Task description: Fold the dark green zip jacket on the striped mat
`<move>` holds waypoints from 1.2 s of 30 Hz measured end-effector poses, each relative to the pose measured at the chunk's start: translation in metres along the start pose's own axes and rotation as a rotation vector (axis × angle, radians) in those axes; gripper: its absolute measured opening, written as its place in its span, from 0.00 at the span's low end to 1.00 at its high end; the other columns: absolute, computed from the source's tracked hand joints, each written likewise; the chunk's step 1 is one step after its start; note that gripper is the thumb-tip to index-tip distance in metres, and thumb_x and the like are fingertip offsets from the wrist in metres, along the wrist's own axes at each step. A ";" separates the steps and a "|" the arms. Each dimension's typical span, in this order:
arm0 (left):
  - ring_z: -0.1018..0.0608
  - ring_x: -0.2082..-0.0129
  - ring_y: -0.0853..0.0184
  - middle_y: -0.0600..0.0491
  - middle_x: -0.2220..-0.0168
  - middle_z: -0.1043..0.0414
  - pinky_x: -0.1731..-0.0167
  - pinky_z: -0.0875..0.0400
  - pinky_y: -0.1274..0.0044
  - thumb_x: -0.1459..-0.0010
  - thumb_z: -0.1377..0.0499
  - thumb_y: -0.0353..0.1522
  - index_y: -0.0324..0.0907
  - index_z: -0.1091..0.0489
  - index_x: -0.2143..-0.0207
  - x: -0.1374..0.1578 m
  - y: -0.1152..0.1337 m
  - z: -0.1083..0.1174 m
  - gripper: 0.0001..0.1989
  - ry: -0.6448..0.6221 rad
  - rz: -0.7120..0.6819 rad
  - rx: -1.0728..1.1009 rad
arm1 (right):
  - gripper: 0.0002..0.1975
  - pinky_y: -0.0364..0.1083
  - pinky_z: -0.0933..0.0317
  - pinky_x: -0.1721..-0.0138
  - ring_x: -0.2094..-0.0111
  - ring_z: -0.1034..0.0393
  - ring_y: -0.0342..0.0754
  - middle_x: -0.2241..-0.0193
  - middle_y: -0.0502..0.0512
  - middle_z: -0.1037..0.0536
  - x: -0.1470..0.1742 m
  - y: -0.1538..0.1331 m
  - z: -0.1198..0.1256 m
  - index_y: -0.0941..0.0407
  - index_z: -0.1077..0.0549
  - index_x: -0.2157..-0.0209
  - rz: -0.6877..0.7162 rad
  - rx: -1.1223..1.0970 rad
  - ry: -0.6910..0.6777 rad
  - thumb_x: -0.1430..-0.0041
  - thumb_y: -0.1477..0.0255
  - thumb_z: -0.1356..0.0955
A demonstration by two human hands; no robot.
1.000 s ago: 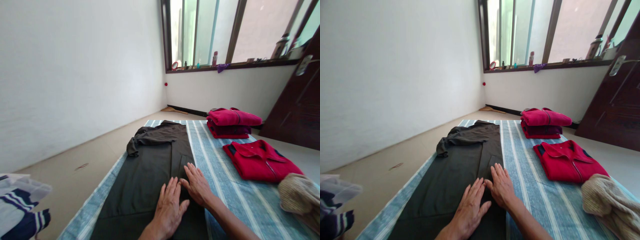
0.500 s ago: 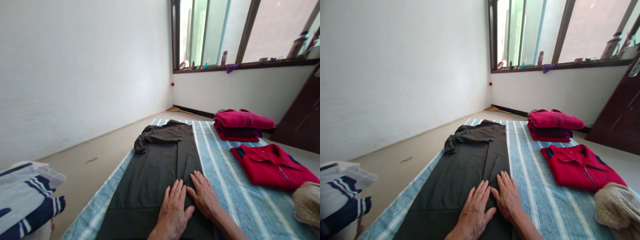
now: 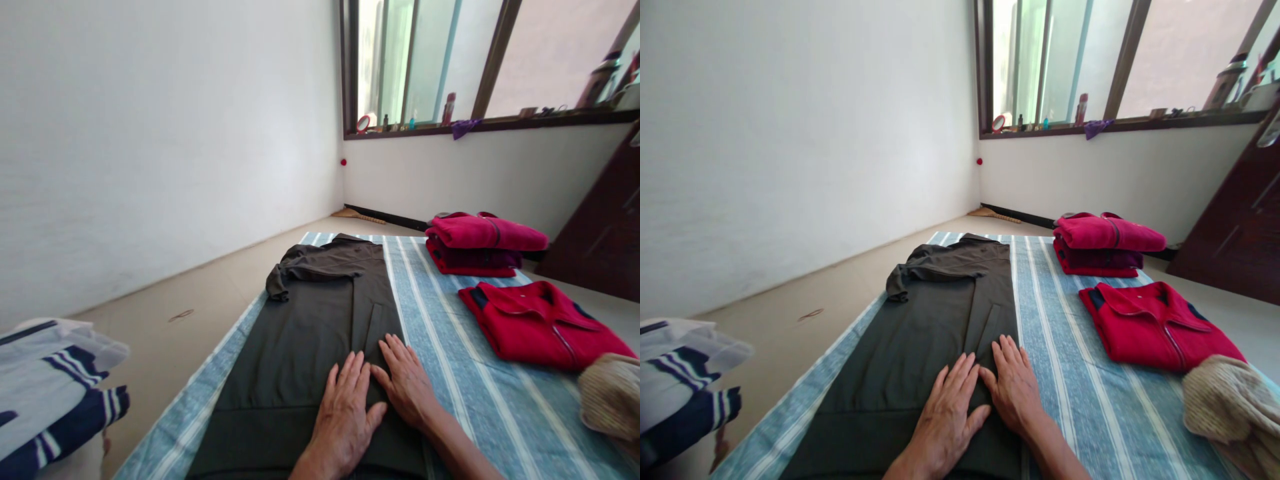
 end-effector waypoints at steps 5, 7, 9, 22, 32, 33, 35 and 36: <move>0.47 0.36 0.58 0.46 0.36 0.49 0.40 0.47 0.58 0.40 0.47 0.39 0.41 0.45 0.39 -0.001 0.000 -0.001 0.28 0.060 -0.027 0.002 | 0.30 0.54 0.60 0.38 0.36 0.57 0.53 0.37 0.59 0.46 0.001 0.000 0.003 0.61 0.41 0.40 0.017 -0.003 0.027 0.37 0.58 0.44; 0.47 0.36 0.58 0.46 0.36 0.49 0.40 0.47 0.58 0.40 0.47 0.39 0.41 0.45 0.40 -0.002 0.001 -0.001 0.28 0.066 -0.030 0.001 | 0.29 0.55 0.58 0.38 0.36 0.56 0.54 0.37 0.60 0.45 0.001 0.002 0.002 0.61 0.40 0.40 0.026 -0.003 0.053 0.37 0.58 0.43; 0.47 0.36 0.58 0.46 0.36 0.49 0.40 0.48 0.58 0.40 0.47 0.40 0.40 0.44 0.40 -0.002 0.001 0.000 0.28 0.053 -0.024 -0.005 | 0.29 0.56 0.57 0.38 0.36 0.55 0.55 0.38 0.60 0.44 0.002 0.003 0.000 0.61 0.39 0.41 0.039 -0.001 0.083 0.37 0.58 0.42; 0.46 0.36 0.58 0.45 0.36 0.49 0.40 0.47 0.59 0.40 0.48 0.39 0.39 0.44 0.40 -0.003 -0.002 -0.004 0.28 0.068 -0.039 -0.020 | 0.18 0.59 0.50 0.41 0.42 0.42 0.56 0.46 0.66 0.32 0.021 -0.007 0.000 0.62 0.30 0.51 0.225 0.105 0.446 0.38 0.70 0.39; 0.48 0.36 0.60 0.46 0.35 0.50 0.40 0.48 0.60 0.41 0.50 0.32 0.38 0.46 0.39 -0.003 0.001 0.002 0.27 0.007 -0.014 -0.043 | 0.20 0.57 0.42 0.45 0.43 0.39 0.57 0.45 0.65 0.32 0.044 -0.012 -0.017 0.61 0.31 0.48 0.236 0.104 0.335 0.40 0.68 0.37; 0.48 0.36 0.60 0.46 0.35 0.51 0.40 0.48 0.60 0.42 0.50 0.32 0.38 0.46 0.39 -0.003 0.001 0.002 0.28 0.008 -0.015 -0.044 | 0.20 0.57 0.42 0.45 0.43 0.39 0.57 0.45 0.66 0.32 0.044 -0.011 -0.016 0.61 0.31 0.48 0.238 0.101 0.339 0.40 0.68 0.37; 0.48 0.36 0.60 0.47 0.35 0.51 0.39 0.49 0.60 0.42 0.50 0.31 0.39 0.46 0.39 -0.003 0.001 0.002 0.28 0.012 -0.017 -0.045 | 0.20 0.58 0.42 0.45 0.44 0.39 0.57 0.46 0.66 0.32 0.044 -0.011 -0.015 0.62 0.31 0.48 0.252 0.101 0.367 0.40 0.68 0.37; 0.48 0.36 0.60 0.47 0.35 0.51 0.39 0.49 0.61 0.42 0.50 0.31 0.39 0.46 0.39 -0.003 0.000 0.002 0.28 0.012 -0.018 -0.045 | 0.20 0.58 0.41 0.45 0.44 0.38 0.57 0.46 0.67 0.31 0.045 -0.011 -0.015 0.62 0.31 0.49 0.265 0.104 0.392 0.40 0.68 0.37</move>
Point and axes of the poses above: each hand's wrist, its own x-axis away from the middle knuckle, its own z-axis out of the back of the hand, y = z × x, the point moved 2 cm from there along -x, towards the middle knuckle
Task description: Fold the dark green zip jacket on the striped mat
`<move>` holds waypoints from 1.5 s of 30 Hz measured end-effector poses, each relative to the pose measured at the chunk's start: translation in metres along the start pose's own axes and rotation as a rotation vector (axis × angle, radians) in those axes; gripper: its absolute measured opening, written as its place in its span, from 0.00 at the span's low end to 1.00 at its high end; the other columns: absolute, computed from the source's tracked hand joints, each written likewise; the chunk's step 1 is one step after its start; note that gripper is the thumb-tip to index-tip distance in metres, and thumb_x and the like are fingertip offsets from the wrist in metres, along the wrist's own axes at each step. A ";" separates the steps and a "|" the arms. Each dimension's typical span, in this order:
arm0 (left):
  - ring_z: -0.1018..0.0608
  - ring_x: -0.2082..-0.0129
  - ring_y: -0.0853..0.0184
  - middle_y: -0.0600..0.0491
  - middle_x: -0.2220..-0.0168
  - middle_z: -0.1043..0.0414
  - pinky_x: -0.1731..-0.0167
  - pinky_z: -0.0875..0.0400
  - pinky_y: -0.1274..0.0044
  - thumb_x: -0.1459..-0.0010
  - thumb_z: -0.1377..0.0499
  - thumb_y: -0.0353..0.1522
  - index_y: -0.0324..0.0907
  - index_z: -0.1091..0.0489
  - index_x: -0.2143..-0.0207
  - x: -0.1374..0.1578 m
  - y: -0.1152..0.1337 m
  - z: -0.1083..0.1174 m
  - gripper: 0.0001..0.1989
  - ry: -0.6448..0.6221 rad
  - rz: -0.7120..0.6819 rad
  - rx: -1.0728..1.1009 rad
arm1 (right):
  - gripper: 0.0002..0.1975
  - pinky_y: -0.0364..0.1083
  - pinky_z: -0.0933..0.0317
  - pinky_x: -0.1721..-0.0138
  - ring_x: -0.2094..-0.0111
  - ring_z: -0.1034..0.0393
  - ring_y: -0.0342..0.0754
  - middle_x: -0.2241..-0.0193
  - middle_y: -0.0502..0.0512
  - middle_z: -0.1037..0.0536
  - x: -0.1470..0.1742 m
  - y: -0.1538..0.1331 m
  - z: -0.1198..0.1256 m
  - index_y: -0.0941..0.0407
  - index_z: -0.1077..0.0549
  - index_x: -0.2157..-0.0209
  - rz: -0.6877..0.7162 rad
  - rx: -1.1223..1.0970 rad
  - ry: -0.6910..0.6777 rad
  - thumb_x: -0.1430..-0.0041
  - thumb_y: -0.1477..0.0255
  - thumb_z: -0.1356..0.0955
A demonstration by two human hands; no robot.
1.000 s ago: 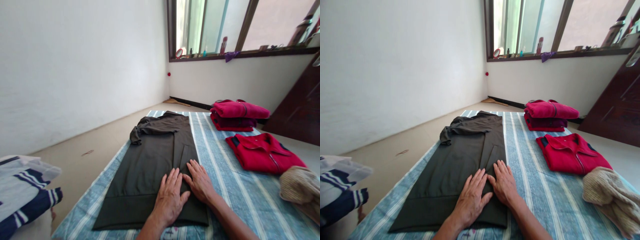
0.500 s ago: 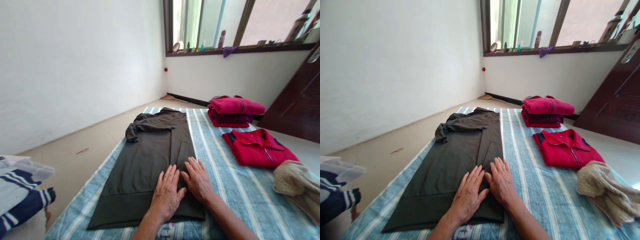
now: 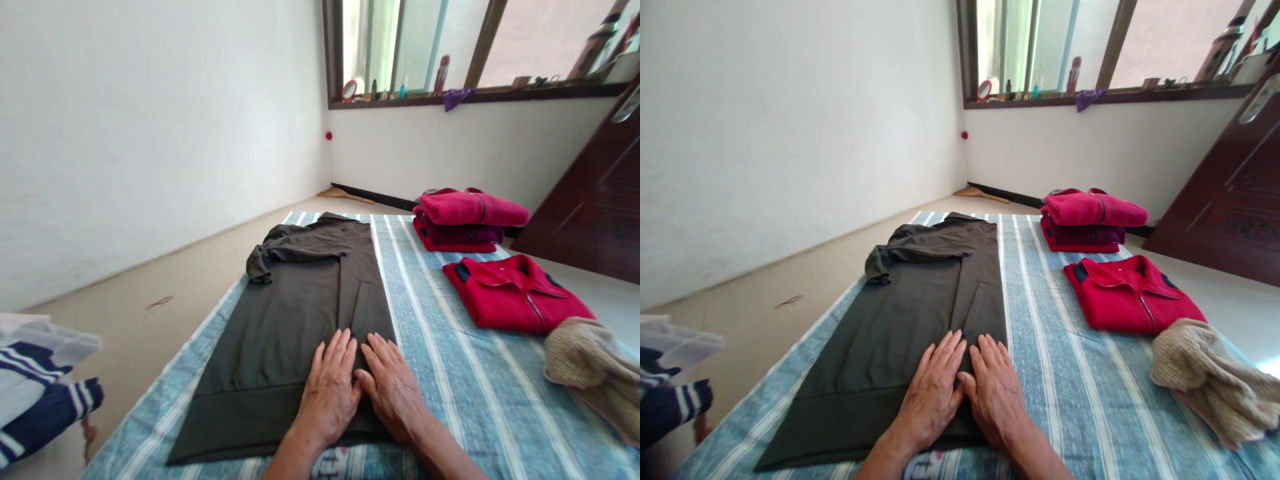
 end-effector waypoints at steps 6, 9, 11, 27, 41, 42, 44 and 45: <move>0.49 0.35 0.59 0.46 0.35 0.52 0.39 0.49 0.60 0.40 0.50 0.35 0.38 0.46 0.39 0.000 -0.002 -0.002 0.27 -0.013 -0.014 0.020 | 0.15 0.56 0.42 0.44 0.46 0.36 0.53 0.50 0.62 0.27 0.011 -0.008 0.005 0.59 0.29 0.53 0.067 -0.042 0.153 0.38 0.69 0.39; 0.48 0.36 0.60 0.46 0.35 0.50 0.40 0.49 0.60 0.39 0.52 0.35 0.39 0.45 0.39 0.000 -0.003 -0.003 0.26 0.015 -0.017 0.026 | 0.15 0.55 0.42 0.44 0.46 0.36 0.52 0.50 0.61 0.27 0.014 -0.011 0.005 0.58 0.28 0.54 0.038 -0.071 0.137 0.39 0.68 0.37; 0.48 0.36 0.60 0.46 0.36 0.50 0.40 0.48 0.60 0.39 0.51 0.34 0.39 0.45 0.39 0.000 -0.003 -0.003 0.26 0.033 -0.024 0.029 | 0.15 0.55 0.42 0.44 0.45 0.37 0.53 0.50 0.61 0.27 0.014 -0.012 0.005 0.59 0.28 0.54 0.031 -0.081 0.120 0.39 0.68 0.37; 0.47 0.36 0.61 0.47 0.35 0.50 0.40 0.48 0.62 0.39 0.51 0.33 0.40 0.46 0.39 0.001 -0.006 -0.009 0.26 0.071 -0.037 -0.001 | 0.14 0.55 0.42 0.44 0.46 0.36 0.52 0.50 0.59 0.27 0.012 -0.012 0.007 0.56 0.28 0.55 0.005 -0.115 0.122 0.39 0.68 0.38; 0.46 0.36 0.59 0.46 0.36 0.49 0.40 0.47 0.61 0.39 0.51 0.34 0.40 0.44 0.39 0.001 -0.005 -0.007 0.26 0.060 -0.030 0.008 | 0.14 0.55 0.41 0.45 0.46 0.36 0.53 0.50 0.59 0.27 0.012 -0.009 0.005 0.56 0.28 0.54 0.034 -0.107 0.102 0.40 0.68 0.37; 0.46 0.36 0.59 0.46 0.36 0.48 0.40 0.47 0.61 0.39 0.51 0.34 0.40 0.44 0.39 0.001 -0.005 -0.007 0.26 0.067 -0.033 0.008 | 0.14 0.55 0.41 0.45 0.46 0.36 0.53 0.50 0.59 0.27 0.012 -0.009 0.004 0.56 0.28 0.54 0.037 -0.109 0.099 0.40 0.68 0.37; 0.46 0.36 0.60 0.47 0.36 0.48 0.40 0.47 0.61 0.39 0.51 0.34 0.40 0.44 0.39 0.001 -0.006 -0.007 0.26 0.076 -0.037 0.009 | 0.14 0.55 0.42 0.45 0.46 0.36 0.53 0.50 0.59 0.27 0.012 -0.009 0.004 0.56 0.28 0.54 0.030 -0.113 0.107 0.40 0.68 0.37; 0.46 0.36 0.60 0.47 0.36 0.48 0.40 0.47 0.61 0.39 0.51 0.34 0.40 0.44 0.39 0.001 -0.006 -0.007 0.26 0.077 -0.037 0.008 | 0.14 0.55 0.42 0.44 0.46 0.36 0.52 0.50 0.59 0.27 0.012 -0.009 0.005 0.56 0.28 0.54 0.023 -0.115 0.115 0.39 0.68 0.38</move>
Point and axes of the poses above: each hand's wrist, its own x-axis away from the middle knuckle, its own z-axis out of the back of the hand, y = z × x, the point moved 2 cm from there along -x, towards the middle knuckle
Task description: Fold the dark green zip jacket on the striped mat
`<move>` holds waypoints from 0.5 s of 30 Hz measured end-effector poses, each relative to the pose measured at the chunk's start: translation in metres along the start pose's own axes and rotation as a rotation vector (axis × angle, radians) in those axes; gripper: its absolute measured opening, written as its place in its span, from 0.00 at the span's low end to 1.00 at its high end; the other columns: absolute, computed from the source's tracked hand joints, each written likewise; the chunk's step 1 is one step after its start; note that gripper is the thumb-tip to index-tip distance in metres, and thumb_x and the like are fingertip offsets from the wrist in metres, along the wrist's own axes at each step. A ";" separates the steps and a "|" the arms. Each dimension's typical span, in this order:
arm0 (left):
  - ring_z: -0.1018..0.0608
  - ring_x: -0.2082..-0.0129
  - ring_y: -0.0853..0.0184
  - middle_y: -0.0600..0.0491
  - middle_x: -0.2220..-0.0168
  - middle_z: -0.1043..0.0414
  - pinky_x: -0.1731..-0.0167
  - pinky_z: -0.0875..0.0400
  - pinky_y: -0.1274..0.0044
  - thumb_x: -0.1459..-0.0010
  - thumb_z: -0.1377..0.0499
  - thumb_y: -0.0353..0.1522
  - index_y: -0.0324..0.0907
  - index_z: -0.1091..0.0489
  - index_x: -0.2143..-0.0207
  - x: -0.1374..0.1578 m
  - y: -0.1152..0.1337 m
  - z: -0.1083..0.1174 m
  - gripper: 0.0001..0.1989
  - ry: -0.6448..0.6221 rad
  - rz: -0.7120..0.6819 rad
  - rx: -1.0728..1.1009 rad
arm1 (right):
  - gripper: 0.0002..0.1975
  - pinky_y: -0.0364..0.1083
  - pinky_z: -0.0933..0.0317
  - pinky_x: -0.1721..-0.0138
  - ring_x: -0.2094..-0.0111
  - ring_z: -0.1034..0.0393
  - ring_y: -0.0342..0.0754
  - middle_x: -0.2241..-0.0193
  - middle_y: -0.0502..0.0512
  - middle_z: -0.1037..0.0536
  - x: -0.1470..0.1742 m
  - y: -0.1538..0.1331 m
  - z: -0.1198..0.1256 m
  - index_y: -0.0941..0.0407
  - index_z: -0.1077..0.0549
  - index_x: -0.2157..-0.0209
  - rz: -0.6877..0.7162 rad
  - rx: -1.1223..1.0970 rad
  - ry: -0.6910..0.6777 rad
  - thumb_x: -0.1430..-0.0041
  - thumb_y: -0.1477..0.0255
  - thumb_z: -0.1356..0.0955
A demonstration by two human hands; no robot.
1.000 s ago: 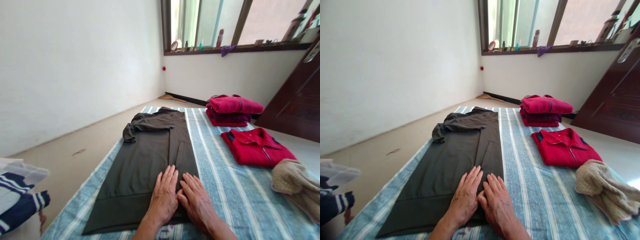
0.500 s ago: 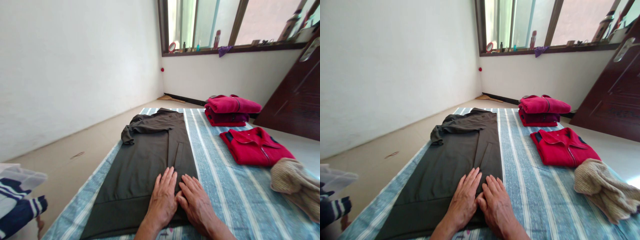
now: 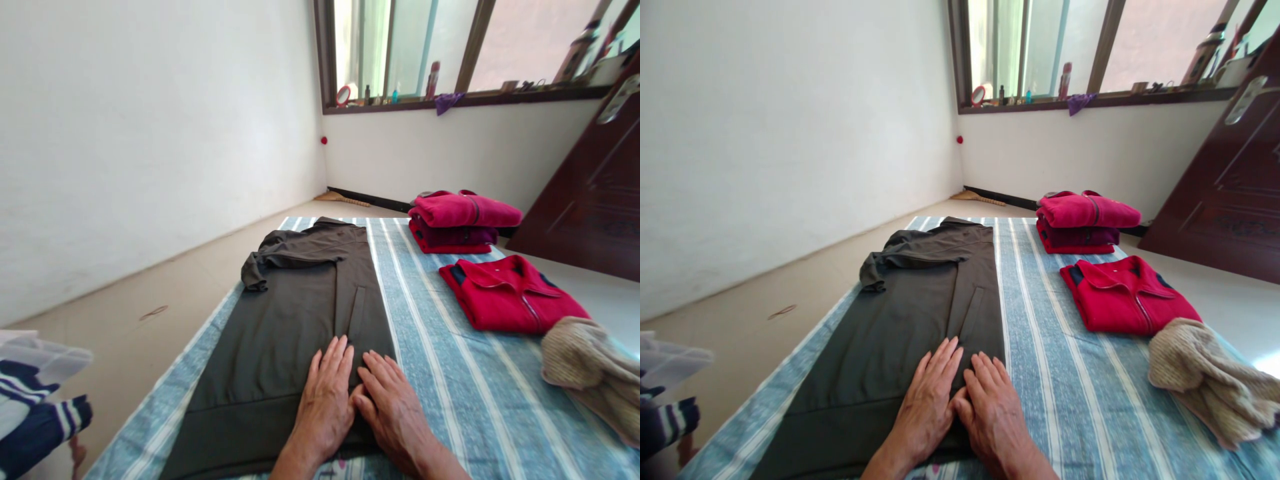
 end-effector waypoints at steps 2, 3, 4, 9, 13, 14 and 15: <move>0.46 0.36 0.60 0.47 0.36 0.48 0.40 0.47 0.61 0.40 0.51 0.34 0.41 0.45 0.39 0.000 0.000 0.000 0.26 -0.002 0.002 -0.001 | 0.14 0.55 0.42 0.44 0.46 0.36 0.52 0.50 0.58 0.27 0.000 -0.001 0.001 0.55 0.28 0.54 -0.014 -0.002 0.011 0.39 0.69 0.38; 0.46 0.36 0.60 0.47 0.36 0.48 0.40 0.47 0.61 0.40 0.50 0.34 0.41 0.45 0.39 0.000 0.000 0.000 0.26 -0.003 0.003 -0.001 | 0.14 0.55 0.42 0.44 0.46 0.36 0.52 0.50 0.58 0.27 -0.001 -0.002 0.001 0.55 0.28 0.54 -0.018 -0.002 0.012 0.39 0.69 0.38; 0.46 0.36 0.60 0.47 0.36 0.48 0.40 0.47 0.61 0.40 0.50 0.34 0.41 0.45 0.39 0.000 0.000 0.000 0.26 -0.004 0.004 -0.001 | 0.14 0.55 0.42 0.44 0.46 0.35 0.52 0.50 0.58 0.27 -0.001 -0.003 0.001 0.56 0.28 0.55 -0.020 -0.003 0.012 0.39 0.69 0.38; 0.46 0.36 0.60 0.47 0.36 0.48 0.40 0.47 0.61 0.40 0.50 0.33 0.41 0.44 0.39 0.000 0.000 0.000 0.26 0.003 0.005 0.017 | 0.14 0.55 0.41 0.45 0.46 0.36 0.52 0.50 0.58 0.27 0.000 -0.002 0.000 0.55 0.28 0.54 -0.011 -0.008 0.011 0.39 0.69 0.38; 0.46 0.36 0.60 0.47 0.36 0.48 0.40 0.48 0.61 0.40 0.50 0.32 0.41 0.45 0.39 0.000 0.000 0.000 0.26 0.000 0.009 0.017 | 0.14 0.55 0.41 0.45 0.46 0.36 0.52 0.50 0.58 0.27 0.000 0.000 -0.002 0.55 0.28 0.54 -0.005 -0.002 0.001 0.40 0.69 0.37; 0.46 0.36 0.60 0.47 0.36 0.48 0.40 0.47 0.61 0.40 0.50 0.32 0.41 0.45 0.39 0.000 0.000 0.000 0.26 -0.002 0.009 0.015 | 0.14 0.55 0.41 0.45 0.46 0.35 0.52 0.50 0.58 0.27 0.000 0.000 -0.002 0.55 0.28 0.54 -0.001 -0.002 0.006 0.40 0.69 0.37; 0.46 0.36 0.60 0.47 0.36 0.48 0.40 0.47 0.61 0.40 0.50 0.33 0.41 0.45 0.39 0.000 0.000 0.000 0.26 -0.003 0.008 0.013 | 0.14 0.55 0.41 0.45 0.46 0.35 0.52 0.50 0.58 0.27 0.000 0.000 -0.002 0.55 0.28 0.54 0.001 -0.002 0.012 0.40 0.69 0.37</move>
Point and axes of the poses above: each hand's wrist, its own x-axis away from the middle knuckle, its own z-axis out of the back of the hand, y = z × x, the point moved 2 cm from there along -x, towards the middle knuckle
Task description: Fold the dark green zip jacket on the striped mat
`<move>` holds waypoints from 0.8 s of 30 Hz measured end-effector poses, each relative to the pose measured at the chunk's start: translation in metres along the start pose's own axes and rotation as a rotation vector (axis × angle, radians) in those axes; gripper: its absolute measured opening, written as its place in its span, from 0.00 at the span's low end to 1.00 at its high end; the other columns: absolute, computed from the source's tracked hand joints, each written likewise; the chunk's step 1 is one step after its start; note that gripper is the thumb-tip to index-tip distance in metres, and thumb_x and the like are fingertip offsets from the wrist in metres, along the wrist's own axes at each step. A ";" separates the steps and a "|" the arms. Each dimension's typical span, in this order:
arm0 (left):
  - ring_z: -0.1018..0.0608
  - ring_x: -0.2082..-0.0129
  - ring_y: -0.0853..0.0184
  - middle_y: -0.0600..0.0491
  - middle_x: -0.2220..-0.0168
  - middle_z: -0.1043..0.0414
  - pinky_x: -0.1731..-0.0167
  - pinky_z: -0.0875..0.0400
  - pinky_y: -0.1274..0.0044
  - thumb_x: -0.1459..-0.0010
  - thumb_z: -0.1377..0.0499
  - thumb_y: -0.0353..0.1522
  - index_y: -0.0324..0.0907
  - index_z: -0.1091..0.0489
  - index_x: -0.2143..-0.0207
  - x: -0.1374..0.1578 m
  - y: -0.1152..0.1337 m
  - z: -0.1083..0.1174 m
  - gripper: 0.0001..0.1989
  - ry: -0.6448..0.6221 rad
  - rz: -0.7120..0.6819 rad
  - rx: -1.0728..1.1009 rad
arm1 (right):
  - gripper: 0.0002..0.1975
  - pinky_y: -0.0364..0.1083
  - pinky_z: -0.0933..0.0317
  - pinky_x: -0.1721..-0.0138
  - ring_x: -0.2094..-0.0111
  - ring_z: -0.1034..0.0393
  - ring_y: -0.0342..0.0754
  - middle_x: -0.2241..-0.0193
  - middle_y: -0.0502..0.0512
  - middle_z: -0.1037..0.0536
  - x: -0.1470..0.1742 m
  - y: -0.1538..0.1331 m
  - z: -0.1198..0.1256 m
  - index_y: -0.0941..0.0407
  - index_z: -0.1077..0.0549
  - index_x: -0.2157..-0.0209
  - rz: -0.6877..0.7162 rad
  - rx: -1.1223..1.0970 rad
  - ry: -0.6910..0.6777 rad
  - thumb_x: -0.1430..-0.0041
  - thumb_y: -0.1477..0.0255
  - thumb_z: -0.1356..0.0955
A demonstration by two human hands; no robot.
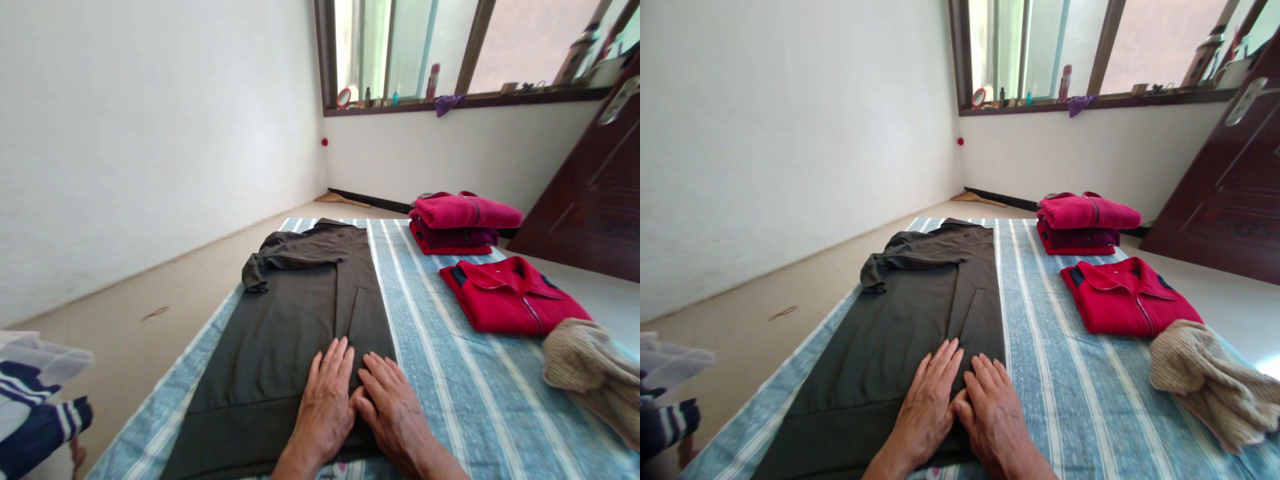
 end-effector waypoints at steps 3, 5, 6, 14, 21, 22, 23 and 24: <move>0.46 0.36 0.60 0.47 0.36 0.48 0.40 0.47 0.61 0.40 0.50 0.33 0.41 0.45 0.39 0.000 0.000 0.000 0.26 0.000 -0.001 -0.004 | 0.13 0.54 0.40 0.45 0.47 0.35 0.52 0.51 0.58 0.26 -0.001 -0.001 0.001 0.55 0.28 0.55 0.001 0.003 0.015 0.40 0.69 0.37; 0.46 0.36 0.60 0.47 0.36 0.48 0.40 0.47 0.61 0.40 0.50 0.33 0.41 0.44 0.39 0.000 0.000 0.000 0.26 -0.003 0.002 -0.005 | 0.13 0.54 0.40 0.46 0.47 0.34 0.52 0.51 0.58 0.26 -0.001 -0.001 0.001 0.55 0.28 0.55 0.000 0.007 0.024 0.40 0.69 0.37; 0.46 0.36 0.60 0.47 0.36 0.48 0.40 0.47 0.61 0.40 0.50 0.33 0.40 0.44 0.39 0.000 0.000 0.000 0.26 -0.005 0.004 -0.005 | 0.13 0.54 0.39 0.46 0.47 0.34 0.52 0.51 0.57 0.26 -0.002 -0.002 0.002 0.55 0.28 0.55 -0.001 0.008 0.029 0.40 0.69 0.37; 0.46 0.36 0.60 0.47 0.36 0.49 0.40 0.47 0.61 0.40 0.50 0.33 0.40 0.45 0.39 0.001 0.000 0.002 0.26 -0.022 0.006 -0.016 | 0.13 0.54 0.39 0.47 0.47 0.34 0.52 0.51 0.57 0.26 -0.002 -0.002 0.003 0.56 0.28 0.56 0.008 0.003 0.023 0.40 0.69 0.37; 0.46 0.36 0.60 0.48 0.35 0.50 0.40 0.48 0.62 0.39 0.50 0.34 0.41 0.46 0.39 0.002 -0.001 -0.001 0.26 -0.009 0.001 -0.020 | 0.13 0.53 0.40 0.46 0.47 0.34 0.52 0.51 0.58 0.26 -0.001 0.000 0.001 0.55 0.27 0.56 -0.001 -0.003 0.026 0.40 0.69 0.37; 0.46 0.36 0.60 0.48 0.35 0.50 0.40 0.47 0.62 0.39 0.50 0.34 0.41 0.46 0.39 0.002 -0.002 -0.001 0.26 -0.005 -0.001 -0.019 | 0.13 0.53 0.40 0.46 0.47 0.34 0.52 0.51 0.58 0.26 -0.001 0.000 0.000 0.55 0.27 0.56 0.007 -0.003 0.028 0.40 0.69 0.37; 0.46 0.36 0.60 0.48 0.36 0.50 0.40 0.47 0.62 0.40 0.50 0.34 0.41 0.46 0.39 0.002 -0.002 -0.002 0.26 -0.003 -0.001 -0.020 | 0.13 0.54 0.40 0.46 0.47 0.34 0.52 0.51 0.58 0.26 -0.001 0.000 0.000 0.55 0.28 0.55 0.016 -0.003 0.032 0.40 0.69 0.37; 0.46 0.36 0.60 0.48 0.36 0.49 0.40 0.47 0.62 0.40 0.50 0.33 0.41 0.45 0.39 0.002 -0.002 -0.002 0.26 -0.002 -0.001 -0.020 | 0.13 0.54 0.40 0.46 0.47 0.34 0.52 0.51 0.58 0.26 -0.001 0.000 0.000 0.56 0.28 0.55 0.023 -0.004 0.038 0.40 0.69 0.37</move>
Point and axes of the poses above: each hand's wrist, its own x-axis away from the middle knuckle, its own z-axis out of the back of the hand, y = z × x, the point moved 2 cm from there along -x, towards the middle knuckle
